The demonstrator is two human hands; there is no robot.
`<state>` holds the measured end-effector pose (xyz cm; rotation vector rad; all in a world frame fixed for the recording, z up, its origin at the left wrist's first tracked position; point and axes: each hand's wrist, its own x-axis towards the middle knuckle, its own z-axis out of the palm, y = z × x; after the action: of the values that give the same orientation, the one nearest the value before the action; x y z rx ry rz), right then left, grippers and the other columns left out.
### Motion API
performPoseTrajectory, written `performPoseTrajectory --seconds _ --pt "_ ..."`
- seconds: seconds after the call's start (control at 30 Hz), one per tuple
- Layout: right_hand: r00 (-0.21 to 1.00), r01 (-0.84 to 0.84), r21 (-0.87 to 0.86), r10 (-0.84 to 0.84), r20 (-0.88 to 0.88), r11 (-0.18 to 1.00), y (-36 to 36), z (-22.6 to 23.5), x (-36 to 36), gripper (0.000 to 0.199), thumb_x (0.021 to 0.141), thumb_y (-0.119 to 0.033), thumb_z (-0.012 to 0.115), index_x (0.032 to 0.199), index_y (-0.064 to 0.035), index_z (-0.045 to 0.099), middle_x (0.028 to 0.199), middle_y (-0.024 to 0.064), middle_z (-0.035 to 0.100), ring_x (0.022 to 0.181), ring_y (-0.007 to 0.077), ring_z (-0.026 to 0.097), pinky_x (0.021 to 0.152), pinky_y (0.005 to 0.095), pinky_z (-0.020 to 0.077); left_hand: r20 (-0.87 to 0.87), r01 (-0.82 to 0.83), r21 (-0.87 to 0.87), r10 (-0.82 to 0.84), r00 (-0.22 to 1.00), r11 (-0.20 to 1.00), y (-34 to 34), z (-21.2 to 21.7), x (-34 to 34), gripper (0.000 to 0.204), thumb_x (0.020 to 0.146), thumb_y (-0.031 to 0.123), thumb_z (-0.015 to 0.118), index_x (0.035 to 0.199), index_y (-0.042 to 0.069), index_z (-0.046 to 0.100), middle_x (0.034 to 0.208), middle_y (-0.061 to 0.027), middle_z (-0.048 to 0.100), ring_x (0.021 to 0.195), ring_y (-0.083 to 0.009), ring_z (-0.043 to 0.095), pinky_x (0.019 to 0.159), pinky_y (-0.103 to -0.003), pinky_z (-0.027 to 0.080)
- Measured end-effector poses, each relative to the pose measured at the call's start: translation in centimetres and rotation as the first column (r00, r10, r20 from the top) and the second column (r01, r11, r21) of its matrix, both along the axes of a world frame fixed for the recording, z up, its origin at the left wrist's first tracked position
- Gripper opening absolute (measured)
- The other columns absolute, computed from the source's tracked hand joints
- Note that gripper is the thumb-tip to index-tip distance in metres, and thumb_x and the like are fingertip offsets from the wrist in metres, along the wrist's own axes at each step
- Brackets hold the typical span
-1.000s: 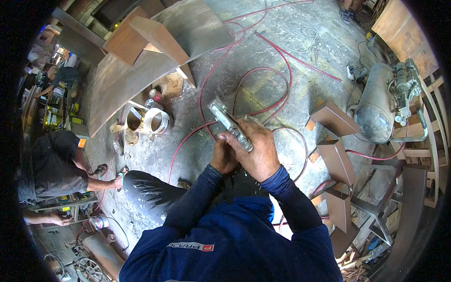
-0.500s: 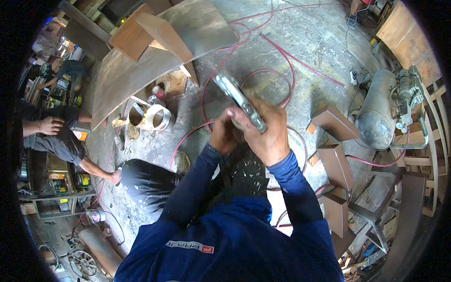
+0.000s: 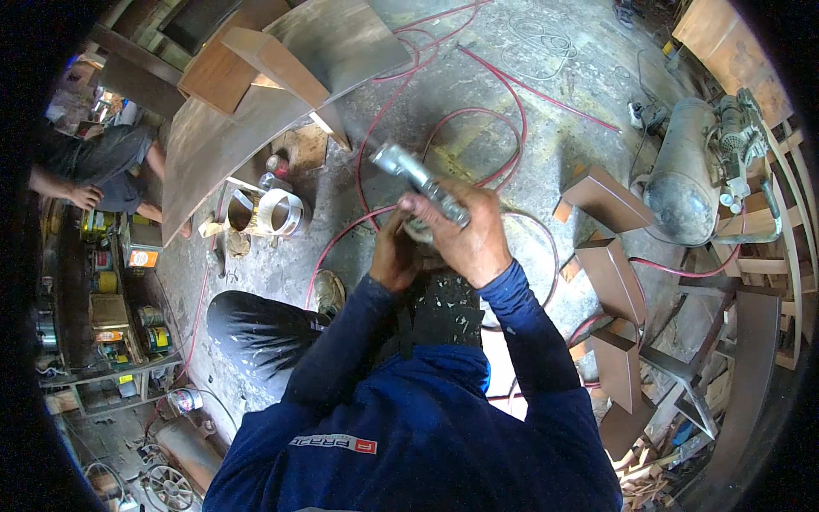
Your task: Preparing and using a spray gun to apply a finish to wooden furniture components.
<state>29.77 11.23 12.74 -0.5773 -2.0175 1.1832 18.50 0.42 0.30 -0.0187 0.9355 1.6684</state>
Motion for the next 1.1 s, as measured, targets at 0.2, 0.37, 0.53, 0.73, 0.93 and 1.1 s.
performPoseTrajectory --seconds 0.2,0.37,0.53,0.73,0.93,1.1 --pt "0.989 -0.045 0.067 0.054 -0.136 0.997 -1.8 0.5 -0.2 0.035 0.084 -0.024 0.082 0.101 0.0043 0.071 0.082 0.0176 0.071 0.071 0.0237 0.068 0.068 0.0327 0.0520 0.011 -0.001 0.080 0.000 1.000 0.997 -1.6 1.2 -0.5 0.054 0.102 0.052 0.041 0.142 0.016 0.050 0.137 -0.0084 0.058 0.123 -0.0310 0.059 0.098 -0.055 0.051" --pt "0.989 -0.109 -0.048 0.113 0.092 0.993 -1.3 2.5 0.3 0.044 0.083 -0.027 0.082 0.107 0.0068 0.068 0.093 0.0244 0.070 0.083 0.0383 0.070 0.073 0.0388 0.0537 0.072 0.028 0.050 -0.032 0.997 0.998 -1.0 2.2 1.0 0.054 0.101 0.050 0.042 0.142 0.014 0.050 0.137 -0.0095 0.058 0.124 -0.0306 0.058 0.100 -0.053 0.050" --pt "0.905 0.187 0.342 -0.026 -0.424 0.921 -1.6 5.7 0.7 0.043 0.081 -0.018 0.084 0.115 0.0046 0.069 0.095 0.0197 0.073 0.083 0.0270 0.073 0.075 0.0352 0.0554 -0.270 0.081 0.196 -0.025 0.962 0.977 1.0 8.3 -0.8 0.055 0.104 0.049 0.035 0.144 0.013 0.048 0.134 -0.0092 0.061 0.119 -0.0260 0.062 0.098 -0.048 0.052" --pt "0.980 -0.033 0.116 0.055 -0.194 0.993 1.6 9.3 0.3 0.031 0.085 -0.018 0.082 0.105 0.0038 0.071 0.084 0.0153 0.072 0.073 0.0172 0.069 0.066 0.0304 0.0522 -0.279 0.107 0.148 -0.063 0.958 0.983 4.0 12.2 -2.6 0.058 0.100 0.054 0.041 0.142 0.015 0.048 0.133 -0.0090 0.061 0.120 -0.0285 0.061 0.097 -0.056 0.050" --pt "0.999 0.052 0.265 -0.047 -0.025 0.963 1.8 4.0 0.0 0.033 0.086 -0.028 0.081 0.091 0.0027 0.072 0.072 0.0179 0.069 0.063 0.0195 0.067 0.061 0.0332 0.0502 -0.209 0.278 -0.239 -0.329 0.921 0.930 0.8 6.8 -5.0 0.061 0.099 0.050 0.055 0.143 0.009 0.048 0.128 -0.0100 0.063 0.107 -0.0264 0.064 0.094 -0.046 0.053" --pt "0.969 0.037 0.235 -0.092 0.230 0.971 2.3 0.7 -0.6 0.042 0.085 -0.034 0.082 0.091 0.0062 0.071 0.071 0.0216 0.068 0.062 0.0284 0.068 0.062 0.0366 0.0513 -0.901 0.053 -0.271 -0.273 0.337 0.961 -5.3 14.2 -17.5 0.033 0.095 0.013 0.067 0.124 0.000 0.067 0.103 -0.0101 0.073 0.089 -0.0146 0.067 0.079 -0.029 0.054"
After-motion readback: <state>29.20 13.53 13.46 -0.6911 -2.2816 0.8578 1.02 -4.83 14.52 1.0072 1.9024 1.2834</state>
